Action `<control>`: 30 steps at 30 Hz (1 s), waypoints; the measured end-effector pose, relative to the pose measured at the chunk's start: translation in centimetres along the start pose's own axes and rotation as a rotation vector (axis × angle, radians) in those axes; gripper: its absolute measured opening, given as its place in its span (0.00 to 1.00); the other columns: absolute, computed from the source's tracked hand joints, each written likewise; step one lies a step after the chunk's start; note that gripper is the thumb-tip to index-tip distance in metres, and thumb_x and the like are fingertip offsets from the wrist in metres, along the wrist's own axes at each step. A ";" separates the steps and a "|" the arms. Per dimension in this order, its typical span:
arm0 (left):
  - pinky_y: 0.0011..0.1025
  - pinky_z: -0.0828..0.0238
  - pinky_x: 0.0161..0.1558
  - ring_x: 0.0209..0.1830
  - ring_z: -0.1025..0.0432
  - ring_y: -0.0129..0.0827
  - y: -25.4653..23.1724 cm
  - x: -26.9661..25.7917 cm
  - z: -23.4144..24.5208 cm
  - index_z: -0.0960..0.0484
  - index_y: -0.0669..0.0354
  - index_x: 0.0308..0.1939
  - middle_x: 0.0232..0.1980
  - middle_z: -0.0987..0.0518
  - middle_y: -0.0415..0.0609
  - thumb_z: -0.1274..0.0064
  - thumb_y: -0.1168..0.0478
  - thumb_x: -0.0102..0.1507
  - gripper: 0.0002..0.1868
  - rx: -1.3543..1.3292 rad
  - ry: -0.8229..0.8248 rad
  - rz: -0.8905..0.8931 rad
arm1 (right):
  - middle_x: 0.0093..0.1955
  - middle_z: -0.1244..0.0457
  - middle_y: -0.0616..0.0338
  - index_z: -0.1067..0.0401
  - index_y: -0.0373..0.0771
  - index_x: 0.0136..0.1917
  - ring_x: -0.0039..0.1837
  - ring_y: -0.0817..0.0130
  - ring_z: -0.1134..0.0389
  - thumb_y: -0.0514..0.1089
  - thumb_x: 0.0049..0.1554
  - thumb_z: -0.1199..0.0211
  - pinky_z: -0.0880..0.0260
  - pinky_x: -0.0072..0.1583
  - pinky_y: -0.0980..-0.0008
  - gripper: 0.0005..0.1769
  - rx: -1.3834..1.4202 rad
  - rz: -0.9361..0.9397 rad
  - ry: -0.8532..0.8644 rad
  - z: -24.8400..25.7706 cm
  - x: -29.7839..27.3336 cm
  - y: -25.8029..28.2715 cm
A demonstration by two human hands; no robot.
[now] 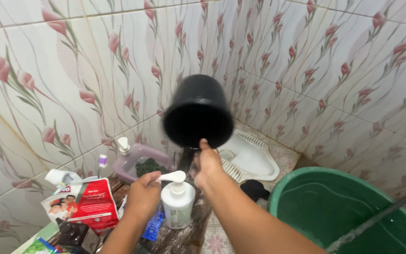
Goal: Cleaning various soap, shampoo, and face wash containers with water and organizing them on a bathroom shelf.
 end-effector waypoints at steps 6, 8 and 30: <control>0.43 0.31 0.57 0.55 0.24 0.55 -7.3 -4.3 2.0 0.21 0.42 0.65 0.52 0.17 0.62 0.49 0.51 0.66 0.23 0.420 -0.130 -0.041 | 0.68 0.36 0.40 0.36 0.31 0.67 0.67 0.46 0.34 0.59 0.66 0.46 0.36 0.67 0.51 0.30 -0.243 0.350 -0.501 13.1 4.4 6.4; 0.45 0.34 0.61 0.61 0.28 0.55 -7.5 -3.3 0.8 0.20 0.46 0.63 0.60 0.21 0.61 0.48 0.52 0.64 0.23 0.406 -0.156 -0.231 | 0.69 0.39 0.36 0.42 0.31 0.70 0.68 0.41 0.36 0.57 0.65 0.45 0.37 0.68 0.50 0.32 -0.337 0.329 -0.565 15.8 0.2 8.6; 0.60 0.68 0.74 0.78 0.49 0.54 -21.4 -21.6 -22.7 0.29 0.61 0.69 0.76 0.35 0.54 0.57 0.50 0.67 0.29 0.584 0.077 -0.914 | 0.84 0.58 0.59 0.48 0.53 0.80 0.85 0.54 0.62 0.65 0.58 0.40 0.60 0.76 0.30 0.42 -1.259 0.278 -0.770 42.0 -9.8 17.8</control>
Point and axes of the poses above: each hand's wrist, its own x-axis towards the middle knuckle, its own z-axis out of the back of the hand, y = z × x, the point moved 10 cm from there along x, towards the middle knuckle
